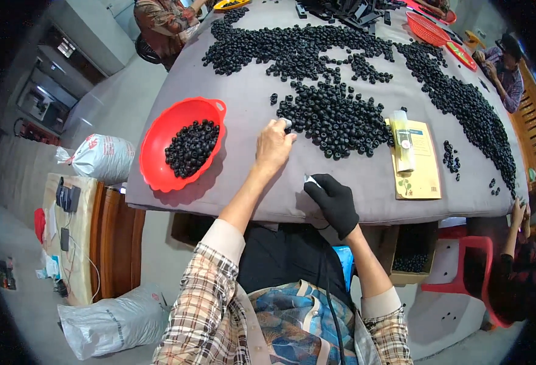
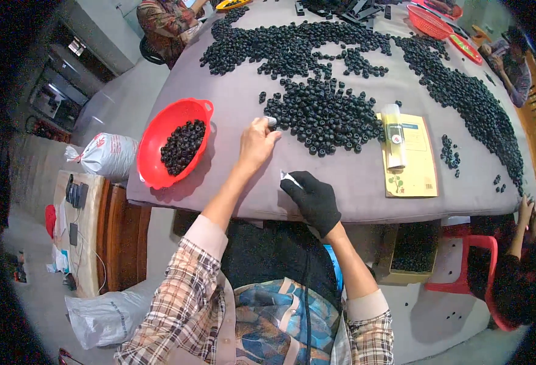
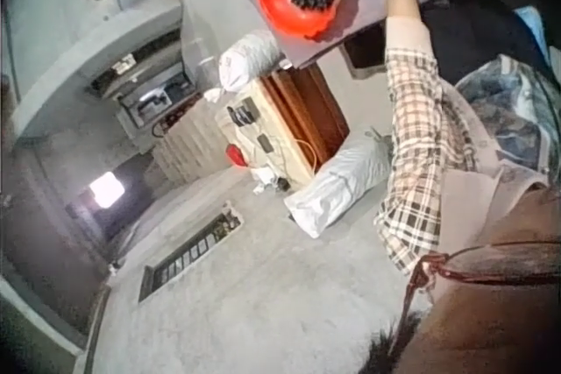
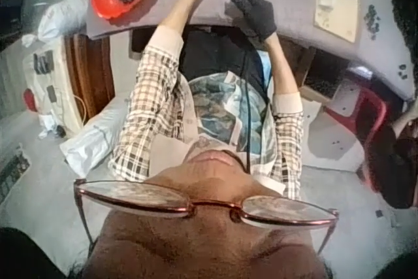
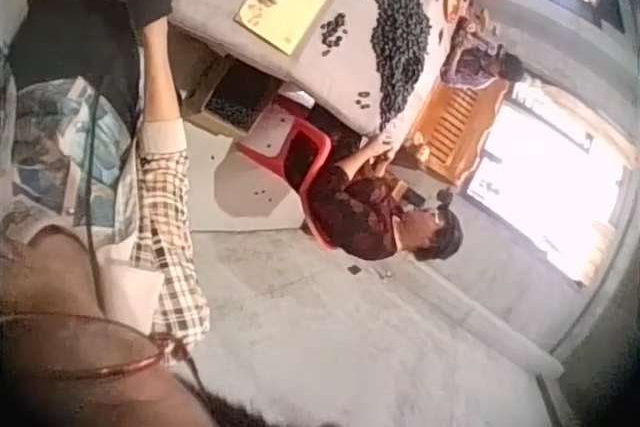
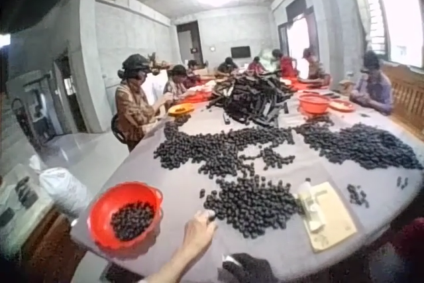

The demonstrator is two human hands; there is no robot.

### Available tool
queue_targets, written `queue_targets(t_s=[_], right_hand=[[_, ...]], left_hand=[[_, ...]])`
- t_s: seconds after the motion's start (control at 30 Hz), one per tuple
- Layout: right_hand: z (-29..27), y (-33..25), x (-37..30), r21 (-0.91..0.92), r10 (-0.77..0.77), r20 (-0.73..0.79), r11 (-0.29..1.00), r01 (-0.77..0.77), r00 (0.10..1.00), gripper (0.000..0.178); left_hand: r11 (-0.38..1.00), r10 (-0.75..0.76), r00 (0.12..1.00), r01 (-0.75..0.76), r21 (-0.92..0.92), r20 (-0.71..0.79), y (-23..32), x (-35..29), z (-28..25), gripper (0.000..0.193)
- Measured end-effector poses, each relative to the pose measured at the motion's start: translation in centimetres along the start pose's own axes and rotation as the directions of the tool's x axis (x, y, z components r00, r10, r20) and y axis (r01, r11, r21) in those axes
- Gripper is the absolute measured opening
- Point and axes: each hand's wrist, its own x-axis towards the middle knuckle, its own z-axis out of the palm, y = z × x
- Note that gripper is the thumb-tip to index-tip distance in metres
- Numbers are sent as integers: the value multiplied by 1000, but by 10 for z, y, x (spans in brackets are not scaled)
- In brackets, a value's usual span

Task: The person assembles small black rubber or plastic parts by hand at a table.

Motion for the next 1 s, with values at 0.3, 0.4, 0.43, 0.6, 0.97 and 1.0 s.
queue_targets(t_s=[0.3,0.4,0.43,0.6,0.97,1.0], right_hand=[[2,4,0,100,63,-59,993,-57,996,23],[2,-11,4,157,182,-28,972,-175,983,23],[0,-12,4,168,243,-23,957,-236,970,23],[5,15,8,137,199,-97,973,-185,975,21],[8,8,16,253,295,-89,930,-265,951,26],[9,6,16,253,295,-86,930,-266,952,26]], left_hand=[[978,30,997,-43,202,70,-3,20,13,28],[943,184,983,-178,282,7,-15,11,7,23],[944,187,982,-183,276,11,-12,8,3,23],[311,-169,849,528,-790,500,12,-37,-14,9],[182,-50,869,493,-851,493,23,-81,-10,10],[181,-53,869,493,-851,492,23,-83,-10,10]])
